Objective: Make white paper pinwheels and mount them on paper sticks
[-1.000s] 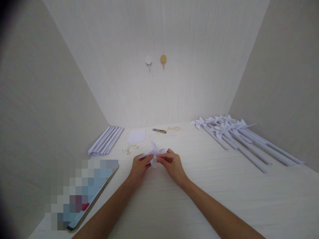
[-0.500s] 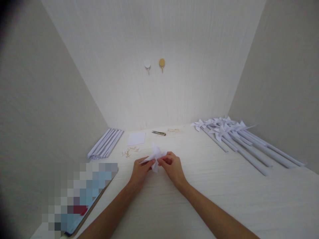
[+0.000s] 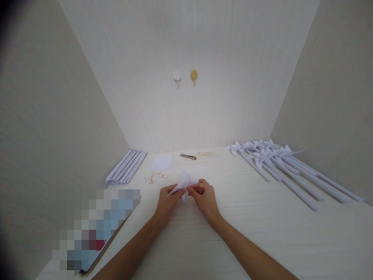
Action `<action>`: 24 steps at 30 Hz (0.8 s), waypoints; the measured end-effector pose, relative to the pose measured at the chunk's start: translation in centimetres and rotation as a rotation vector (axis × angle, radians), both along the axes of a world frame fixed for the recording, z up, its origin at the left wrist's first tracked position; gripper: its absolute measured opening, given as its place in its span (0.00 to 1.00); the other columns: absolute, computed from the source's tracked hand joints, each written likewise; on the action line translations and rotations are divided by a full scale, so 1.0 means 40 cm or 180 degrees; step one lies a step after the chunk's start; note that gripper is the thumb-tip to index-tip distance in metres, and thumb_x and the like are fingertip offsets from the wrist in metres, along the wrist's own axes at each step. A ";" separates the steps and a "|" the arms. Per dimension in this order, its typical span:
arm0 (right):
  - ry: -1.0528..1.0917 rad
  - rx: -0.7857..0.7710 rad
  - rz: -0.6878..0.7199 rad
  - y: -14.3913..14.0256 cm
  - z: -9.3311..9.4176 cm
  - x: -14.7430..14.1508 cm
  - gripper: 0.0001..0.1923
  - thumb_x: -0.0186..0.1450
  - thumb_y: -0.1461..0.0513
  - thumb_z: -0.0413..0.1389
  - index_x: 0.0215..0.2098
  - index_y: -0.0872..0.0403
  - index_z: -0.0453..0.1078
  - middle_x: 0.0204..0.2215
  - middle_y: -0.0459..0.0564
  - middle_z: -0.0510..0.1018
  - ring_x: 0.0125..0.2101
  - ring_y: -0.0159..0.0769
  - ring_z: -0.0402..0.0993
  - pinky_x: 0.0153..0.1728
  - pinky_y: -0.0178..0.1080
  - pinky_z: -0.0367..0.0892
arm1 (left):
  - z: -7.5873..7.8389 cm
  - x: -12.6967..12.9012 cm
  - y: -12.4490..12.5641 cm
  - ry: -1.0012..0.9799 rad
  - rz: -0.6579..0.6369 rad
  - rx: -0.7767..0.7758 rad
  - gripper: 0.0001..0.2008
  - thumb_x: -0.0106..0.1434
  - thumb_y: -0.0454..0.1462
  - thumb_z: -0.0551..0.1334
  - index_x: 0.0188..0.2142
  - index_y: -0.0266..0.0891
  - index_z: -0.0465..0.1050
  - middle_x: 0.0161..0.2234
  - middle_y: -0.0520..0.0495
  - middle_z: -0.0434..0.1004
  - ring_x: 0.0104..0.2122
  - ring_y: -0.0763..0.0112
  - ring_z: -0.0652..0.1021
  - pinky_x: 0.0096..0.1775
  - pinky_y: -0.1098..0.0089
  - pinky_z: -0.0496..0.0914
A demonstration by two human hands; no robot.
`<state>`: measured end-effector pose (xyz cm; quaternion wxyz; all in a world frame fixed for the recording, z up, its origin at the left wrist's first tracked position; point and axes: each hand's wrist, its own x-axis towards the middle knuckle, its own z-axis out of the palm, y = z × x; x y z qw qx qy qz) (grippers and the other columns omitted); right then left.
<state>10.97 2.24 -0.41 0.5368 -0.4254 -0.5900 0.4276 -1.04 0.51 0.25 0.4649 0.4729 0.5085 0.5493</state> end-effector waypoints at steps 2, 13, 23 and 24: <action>-0.0019 -0.0010 0.0030 -0.001 0.000 0.000 0.08 0.50 0.60 0.56 0.17 0.56 0.68 0.22 0.45 0.64 0.21 0.28 0.64 0.22 0.33 0.61 | 0.004 0.005 -0.002 0.0012 0.0098 0.0014 0.08 0.44 0.37 0.61 0.18 0.33 0.71 0.14 0.53 0.64 0.18 0.78 0.63 0.23 0.76 0.57; -0.0600 0.0687 -0.0375 0.017 -0.006 0.015 0.07 0.48 0.61 0.57 0.26 0.53 0.67 0.40 0.51 0.65 0.43 0.39 0.61 0.45 0.44 0.56 | 0.015 0.008 -0.004 0.0198 0.0216 0.0189 0.05 0.44 0.33 0.58 0.20 0.33 0.72 0.16 0.52 0.68 0.19 0.75 0.66 0.23 0.75 0.60; -0.0934 0.0847 0.0031 0.021 0.001 0.019 0.06 0.49 0.58 0.55 0.23 0.53 0.70 0.35 0.51 0.67 0.40 0.40 0.63 0.42 0.41 0.59 | 0.000 -0.001 -0.004 0.1034 0.0069 0.0766 0.08 0.45 0.29 0.55 0.23 0.36 0.72 0.24 0.48 0.72 0.26 0.71 0.70 0.29 0.74 0.63; -0.0937 0.0833 0.0033 0.019 0.003 0.019 0.06 0.49 0.58 0.55 0.23 0.53 0.70 0.35 0.51 0.67 0.40 0.40 0.63 0.42 0.40 0.59 | 0.001 0.000 -0.004 0.0974 0.0076 0.0702 0.07 0.45 0.30 0.55 0.22 0.36 0.72 0.24 0.48 0.72 0.26 0.71 0.70 0.28 0.74 0.63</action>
